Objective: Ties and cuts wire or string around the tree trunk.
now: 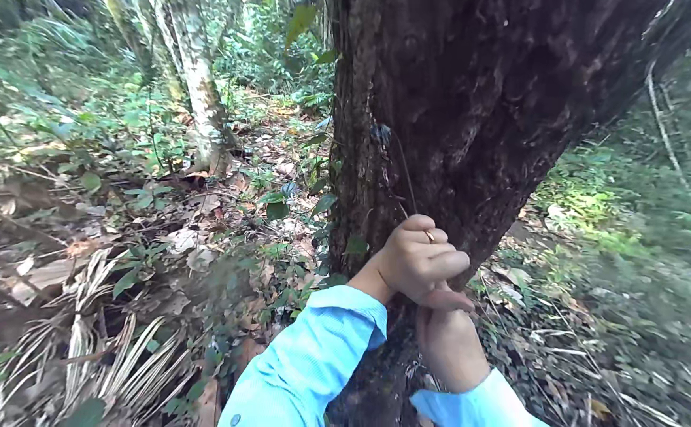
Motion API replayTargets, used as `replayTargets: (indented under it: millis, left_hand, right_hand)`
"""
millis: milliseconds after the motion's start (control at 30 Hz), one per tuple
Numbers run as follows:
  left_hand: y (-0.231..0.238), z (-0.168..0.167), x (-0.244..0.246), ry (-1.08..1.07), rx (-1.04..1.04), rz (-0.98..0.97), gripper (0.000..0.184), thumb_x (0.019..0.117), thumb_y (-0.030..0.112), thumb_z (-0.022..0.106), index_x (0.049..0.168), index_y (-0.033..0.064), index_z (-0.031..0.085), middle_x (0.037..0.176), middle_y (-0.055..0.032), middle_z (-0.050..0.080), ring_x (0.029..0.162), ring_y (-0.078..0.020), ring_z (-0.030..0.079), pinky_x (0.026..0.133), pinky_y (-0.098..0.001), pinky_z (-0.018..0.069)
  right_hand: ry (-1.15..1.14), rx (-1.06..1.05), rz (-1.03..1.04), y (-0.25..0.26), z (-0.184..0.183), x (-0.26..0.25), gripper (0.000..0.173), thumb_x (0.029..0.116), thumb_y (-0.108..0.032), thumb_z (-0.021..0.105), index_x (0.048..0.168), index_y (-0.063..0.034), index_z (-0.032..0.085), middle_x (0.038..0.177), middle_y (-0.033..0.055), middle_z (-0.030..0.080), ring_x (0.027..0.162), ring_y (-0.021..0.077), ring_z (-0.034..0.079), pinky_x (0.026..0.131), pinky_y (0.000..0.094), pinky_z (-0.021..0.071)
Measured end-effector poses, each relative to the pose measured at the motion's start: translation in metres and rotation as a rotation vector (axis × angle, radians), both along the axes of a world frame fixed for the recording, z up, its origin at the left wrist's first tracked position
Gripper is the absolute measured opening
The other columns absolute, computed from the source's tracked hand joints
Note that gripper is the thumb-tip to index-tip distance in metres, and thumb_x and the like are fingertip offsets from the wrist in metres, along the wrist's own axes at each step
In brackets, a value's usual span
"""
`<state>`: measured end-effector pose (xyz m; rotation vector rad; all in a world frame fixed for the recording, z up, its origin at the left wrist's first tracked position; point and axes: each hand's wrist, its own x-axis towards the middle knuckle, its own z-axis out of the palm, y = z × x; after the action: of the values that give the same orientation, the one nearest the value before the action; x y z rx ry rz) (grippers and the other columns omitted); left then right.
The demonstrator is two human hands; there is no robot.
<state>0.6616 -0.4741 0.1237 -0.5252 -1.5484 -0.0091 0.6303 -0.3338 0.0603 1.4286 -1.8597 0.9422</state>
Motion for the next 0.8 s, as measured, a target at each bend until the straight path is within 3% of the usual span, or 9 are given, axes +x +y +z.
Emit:
replayTargets:
  millis: [100, 167, 233, 300, 433, 567, 733, 800]
  left_hand:
    - [0.018, -0.008, 0.005, -0.009, 0.063, 0.010, 0.071, 0.1009, 0.068, 0.033, 0.067, 0.0115, 0.058, 0.049, -0.0020, 0.048, 0.053, -0.0165, 0.048, 0.083, -0.0313, 0.0423]
    - [0.026, -0.007, 0.010, -0.010, 0.076, 0.006, 0.070, 0.1003, 0.068, 0.035, 0.066, 0.0113, 0.057, 0.048, -0.0015, 0.046, 0.052, -0.0164, 0.046, 0.081, -0.0312, 0.0413]
    - [0.023, -0.003, 0.014, -0.029, 0.051, -0.015, 0.068, 0.1022, 0.065, 0.034, 0.067, 0.0111, 0.056, 0.048, -0.0017, 0.045, 0.051, -0.0159, 0.044, 0.076, -0.0301, 0.0413]
    - [0.019, 0.002, 0.011, -0.015, 0.052, -0.030, 0.069, 0.1025, 0.063, 0.034, 0.067, 0.0095, 0.059, 0.049, -0.0027, 0.048, 0.051, -0.0162, 0.046, 0.074, -0.0302, 0.0413]
    - [0.032, -0.005, 0.014, -0.021, 0.117, 0.012, 0.070, 0.1003, 0.068, 0.035, 0.066, 0.0112, 0.058, 0.049, -0.0017, 0.047, 0.051, -0.0163, 0.046, 0.081, -0.0315, 0.0417]
    - [0.019, 0.010, 0.020, -0.075, 0.043, 0.001, 0.071, 0.0987, 0.068, 0.037, 0.064, 0.0101, 0.059, 0.048, -0.0029, 0.050, 0.047, -0.0166, 0.047, 0.069, -0.0331, 0.0434]
    - [0.040, -0.004, 0.018, -0.040, 0.125, 0.030, 0.069, 0.0991, 0.068, 0.037, 0.064, 0.0121, 0.057, 0.048, -0.0015, 0.046, 0.050, -0.0169, 0.045, 0.079, -0.0337, 0.0413]
    - [0.033, 0.000, 0.021, -0.045, 0.076, 0.012, 0.068, 0.1001, 0.065, 0.037, 0.063, 0.0116, 0.057, 0.047, -0.0016, 0.046, 0.049, -0.0168, 0.045, 0.077, -0.0332, 0.0410]
  right_hand:
    - [-0.023, 0.067, -0.041, 0.021, -0.001, 0.009, 0.024, 0.0894, -0.006, 0.059, 0.107, 0.0081, 0.067, 0.084, 0.0239, 0.067, 0.056, 0.0351, 0.068, 0.049, 0.0479, 0.0580]
    - [-0.039, 0.120, -0.060, 0.034, 0.003, 0.018, 0.023, 0.0895, -0.007, 0.058, 0.106, 0.0072, 0.065, 0.083, 0.0219, 0.067, 0.055, 0.0338, 0.068, 0.049, 0.0464, 0.0579]
    - [-0.066, 0.127, -0.064, 0.035, 0.008, 0.028, 0.029, 0.0901, -0.005, 0.059, 0.114, 0.0094, 0.065, 0.085, 0.0220, 0.068, 0.055, 0.0344, 0.068, 0.049, 0.0466, 0.0580]
    - [-0.048, 0.116, -0.063, 0.030, 0.012, 0.025, 0.026, 0.0913, -0.007, 0.057, 0.112, 0.0081, 0.064, 0.086, 0.0209, 0.069, 0.058, 0.0328, 0.069, 0.051, 0.0453, 0.0586]
    - [-0.050, 0.135, -0.031, 0.040, 0.012, 0.029, 0.031, 0.0927, -0.006, 0.057, 0.119, 0.0092, 0.062, 0.094, 0.0234, 0.072, 0.064, 0.0350, 0.072, 0.054, 0.0467, 0.0601]
    - [-0.096, 0.131, -0.055, 0.028, 0.018, 0.037, 0.032, 0.0928, -0.006, 0.058, 0.121, 0.0090, 0.061, 0.092, 0.0216, 0.072, 0.062, 0.0334, 0.072, 0.054, 0.0471, 0.0602]
    - [-0.059, 0.175, 0.002, 0.050, 0.015, 0.031, 0.032, 0.0921, -0.005, 0.057, 0.121, 0.0090, 0.060, 0.096, 0.0232, 0.072, 0.068, 0.0348, 0.073, 0.057, 0.0457, 0.0604]
    - [-0.100, 0.186, 0.016, 0.047, 0.020, 0.038, 0.034, 0.0905, -0.002, 0.060, 0.121, 0.0128, 0.059, 0.095, 0.0259, 0.072, 0.067, 0.0380, 0.073, 0.057, 0.0492, 0.0605]
